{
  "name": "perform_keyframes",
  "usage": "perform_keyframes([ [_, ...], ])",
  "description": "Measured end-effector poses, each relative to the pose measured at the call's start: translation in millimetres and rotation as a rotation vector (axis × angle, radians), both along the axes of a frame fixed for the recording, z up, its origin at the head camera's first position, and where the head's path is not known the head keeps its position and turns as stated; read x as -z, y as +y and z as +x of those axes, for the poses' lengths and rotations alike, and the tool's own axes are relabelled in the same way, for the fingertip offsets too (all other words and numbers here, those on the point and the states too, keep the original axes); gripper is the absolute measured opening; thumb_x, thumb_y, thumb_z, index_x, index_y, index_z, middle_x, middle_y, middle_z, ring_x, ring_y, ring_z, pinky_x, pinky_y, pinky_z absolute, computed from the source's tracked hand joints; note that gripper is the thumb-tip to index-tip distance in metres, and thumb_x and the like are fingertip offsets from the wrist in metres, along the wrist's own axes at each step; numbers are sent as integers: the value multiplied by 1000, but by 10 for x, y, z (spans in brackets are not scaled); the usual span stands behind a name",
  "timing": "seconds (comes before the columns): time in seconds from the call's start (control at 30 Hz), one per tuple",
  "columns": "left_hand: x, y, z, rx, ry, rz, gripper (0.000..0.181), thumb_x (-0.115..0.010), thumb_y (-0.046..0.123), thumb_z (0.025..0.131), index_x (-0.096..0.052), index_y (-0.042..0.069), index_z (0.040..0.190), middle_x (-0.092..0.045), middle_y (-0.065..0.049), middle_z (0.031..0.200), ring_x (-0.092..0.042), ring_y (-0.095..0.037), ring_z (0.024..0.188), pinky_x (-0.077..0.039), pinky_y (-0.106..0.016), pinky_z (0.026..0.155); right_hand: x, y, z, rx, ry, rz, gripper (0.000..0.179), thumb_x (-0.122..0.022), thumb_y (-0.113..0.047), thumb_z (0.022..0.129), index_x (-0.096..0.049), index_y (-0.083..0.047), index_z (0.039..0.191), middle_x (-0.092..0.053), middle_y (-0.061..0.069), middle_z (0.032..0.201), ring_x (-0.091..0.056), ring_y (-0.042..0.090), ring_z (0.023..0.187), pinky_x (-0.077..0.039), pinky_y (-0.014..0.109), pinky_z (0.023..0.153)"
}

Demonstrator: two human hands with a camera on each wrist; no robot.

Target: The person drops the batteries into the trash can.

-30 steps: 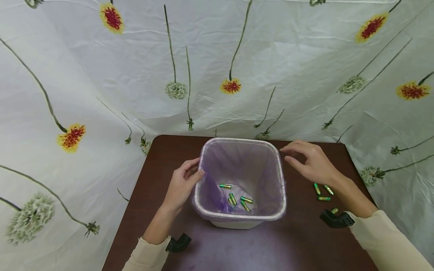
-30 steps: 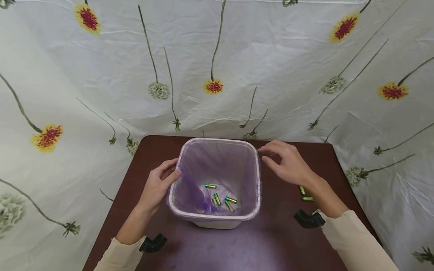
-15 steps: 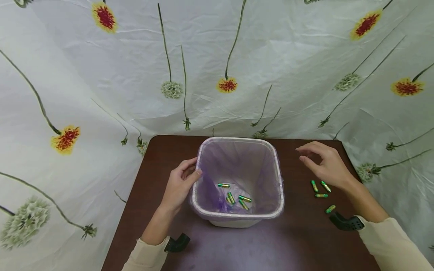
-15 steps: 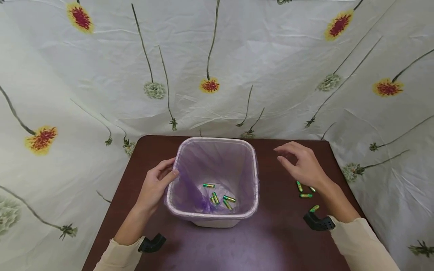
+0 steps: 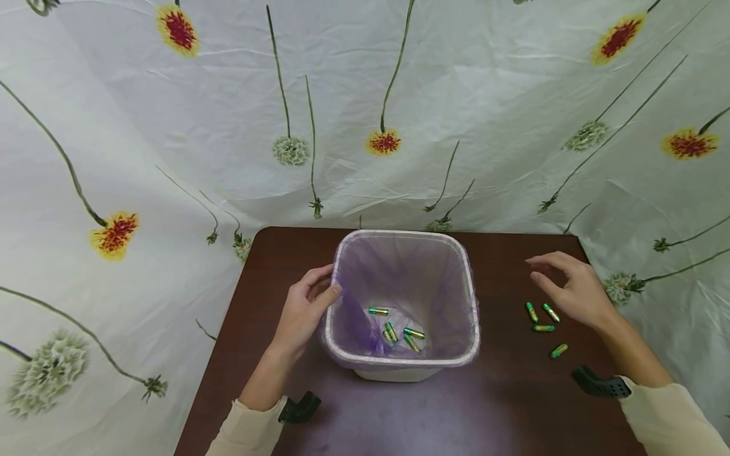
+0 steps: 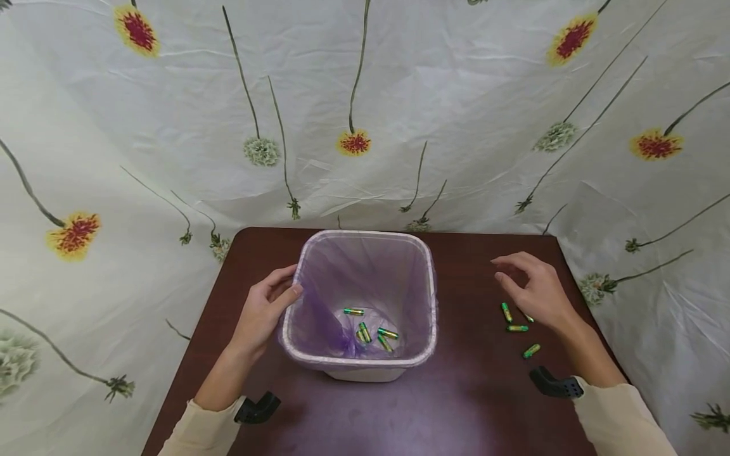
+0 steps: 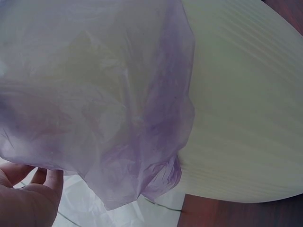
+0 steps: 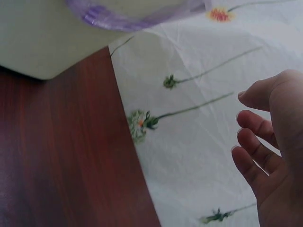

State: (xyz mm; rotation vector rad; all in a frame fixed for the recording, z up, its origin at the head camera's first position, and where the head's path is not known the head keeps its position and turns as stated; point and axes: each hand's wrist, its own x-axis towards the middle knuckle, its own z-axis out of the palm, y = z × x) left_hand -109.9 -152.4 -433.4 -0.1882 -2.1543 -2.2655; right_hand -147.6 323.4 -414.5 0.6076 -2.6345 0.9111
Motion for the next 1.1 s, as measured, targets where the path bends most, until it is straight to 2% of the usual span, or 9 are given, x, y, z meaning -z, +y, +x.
perform_keyframes([
  [0.3, 3, -5, 1, -5, -4, 0, 47, -66, 3, 98, -54, -7, 142, -55, -21, 135, -56, -34, 123, -54, -26, 93, 200, 216, 111, 79, -62, -23, 24, -72, 0, 95, -73, -2, 119, -68, 14, 107, -54, 1, 95, -42, 22, 73],
  [0.43, -1, -5, -1, -6, -2, -1, 47, -66, 3, 98, -54, -7, 142, -55, -21, 135, -56, -35, 124, -54, -26, 93, 306, 305, 187, 130, -144, 16, 24, -70, -8, 99, -71, -4, 123, -68, 14, 112, -50, -4, 97, -43, 28, 71],
  [0.47, 0, -5, -1, -5, -1, -1, 46, -66, 3, 98, -54, -7, 142, -55, -21, 135, -56, -35, 123, -54, -26, 93, 342, 329, 205, 139, -161, 21, 25, -69, -9, 100, -70, -4, 124, -67, 15, 113, -53, 2, 97, -43, 29, 71],
  [0.7, 13, -12, 3, -4, -5, -10, 46, -67, 4, 98, -55, -6, 142, -56, -20, 134, -57, -32, 122, -55, -27, 92, 713, 517, 323, 175, -186, 5, 24, -70, -6, 99, -71, -1, 123, -68, 18, 114, -52, -5, 99, -45, 19, 71],
  [0.8, 20, -19, 5, -7, -3, -13, 46, -67, 4, 98, -56, -5, 142, -57, -20, 134, -58, -33, 122, -55, -27, 92, 873, 575, 402, 202, -228, 16, 24, -68, -6, 100, -70, 1, 122, -67, 22, 116, -61, 19, 104, -51, 31, 73],
  [0.87, 23, -23, 7, -8, -1, -13, 46, -67, 4, 98, -56, -5, 142, -57, -21, 133, -58, -33, 122, -55, -27, 92, 996, 606, 466, 219, -285, 13, 25, -66, -6, 101, -68, 3, 124, -65, 26, 121, -59, 40, 109, -53, 47, 78],
  [0.93, 24, -26, 9, -4, 1, -11, 46, -67, 4, 98, -55, -5, 142, -56, -21, 133, -58, -33, 122, -55, -28, 92, 1128, 636, 529, 238, -355, 8, 26, -62, -6, 103, -66, 4, 127, -60, 31, 127, -54, 53, 114, -51, 61, 78],
  [1.0, 23, -27, 10, 0, 2, -12, 45, -66, 4, 99, -55, -5, 142, -56, -21, 134, -58, -33, 122, -55, -28, 92, 1254, 667, 588, 261, -418, 7, 27, -60, -5, 104, -64, 5, 129, -55, 34, 133, -50, 57, 118, -49, 64, 78],
  [1.1, 18, -27, 11, 7, 4, -17, 46, -66, 5, 99, -54, -6, 142, -55, -20, 134, -58, -33, 122, -55, -29, 93, 1431, 714, 661, 299, -454, 33, 29, -59, 0, 102, -64, 5, 130, -52, 35, 136, -56, 52, 103, -51, 54, 70],
])
